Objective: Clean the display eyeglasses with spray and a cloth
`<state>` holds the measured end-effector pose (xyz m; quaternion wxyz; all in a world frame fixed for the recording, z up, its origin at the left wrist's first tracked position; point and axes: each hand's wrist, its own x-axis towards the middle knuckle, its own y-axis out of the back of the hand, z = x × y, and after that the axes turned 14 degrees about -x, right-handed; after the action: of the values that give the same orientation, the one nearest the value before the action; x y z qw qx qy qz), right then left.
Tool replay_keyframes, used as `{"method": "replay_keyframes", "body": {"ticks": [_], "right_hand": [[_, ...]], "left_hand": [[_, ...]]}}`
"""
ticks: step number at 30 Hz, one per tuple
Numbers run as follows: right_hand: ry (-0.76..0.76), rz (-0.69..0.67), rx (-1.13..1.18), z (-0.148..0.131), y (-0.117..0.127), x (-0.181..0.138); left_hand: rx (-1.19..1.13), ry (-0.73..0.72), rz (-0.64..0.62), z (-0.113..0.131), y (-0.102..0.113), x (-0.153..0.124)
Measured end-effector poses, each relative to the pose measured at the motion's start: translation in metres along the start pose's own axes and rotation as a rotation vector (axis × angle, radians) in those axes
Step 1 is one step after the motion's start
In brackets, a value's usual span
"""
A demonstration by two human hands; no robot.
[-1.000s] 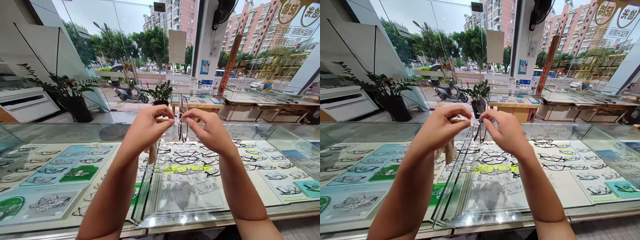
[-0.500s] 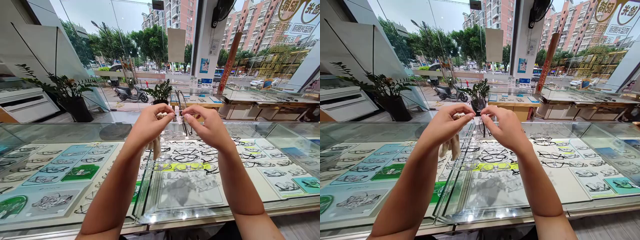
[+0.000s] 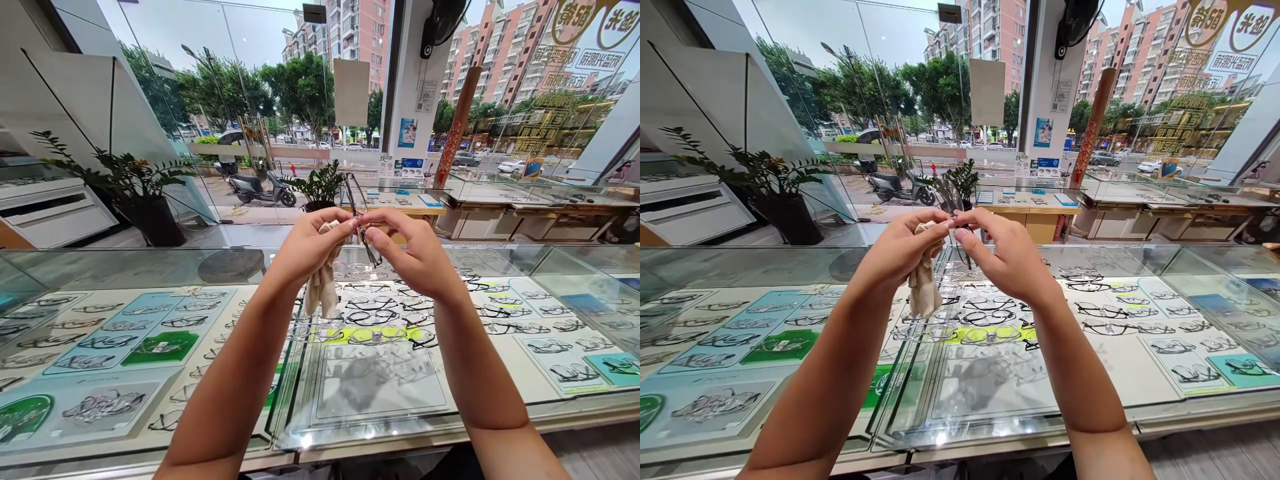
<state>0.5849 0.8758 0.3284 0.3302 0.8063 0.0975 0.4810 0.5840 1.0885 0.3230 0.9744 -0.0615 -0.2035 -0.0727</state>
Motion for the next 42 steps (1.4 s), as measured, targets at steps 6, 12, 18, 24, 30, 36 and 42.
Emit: {"method": "replay_keyframes", "body": {"ticks": [6,12,18,24,30,36,42], "right_hand": [[-0.162,0.131,0.205,0.008,-0.011,0.004],[-0.243,0.015,0.43,0.028,-0.016,0.01],[-0.316,-0.05,0.52,0.028,-0.012,0.014],[-0.327,-0.047,0.554,0.028,-0.01,0.015],[-0.331,-0.06,0.508,0.032,-0.012,0.014],[-0.336,-0.066,0.453,0.035,-0.01,0.012],[-0.353,-0.062,0.496,0.037,-0.01,0.014]], "left_hand": [[0.015,-0.064,0.018,0.001,-0.003,-0.001],[0.044,-0.08,-0.024,0.002,-0.004,-0.003],[0.115,-0.099,-0.035,0.003,0.004,-0.001],[0.255,-0.168,-0.011,0.005,0.009,-0.002],[0.561,-0.301,0.155,0.005,0.011,-0.002],[0.818,-0.512,0.348,-0.002,0.025,0.003],[0.81,-0.521,0.309,-0.001,0.024,0.003]]}}
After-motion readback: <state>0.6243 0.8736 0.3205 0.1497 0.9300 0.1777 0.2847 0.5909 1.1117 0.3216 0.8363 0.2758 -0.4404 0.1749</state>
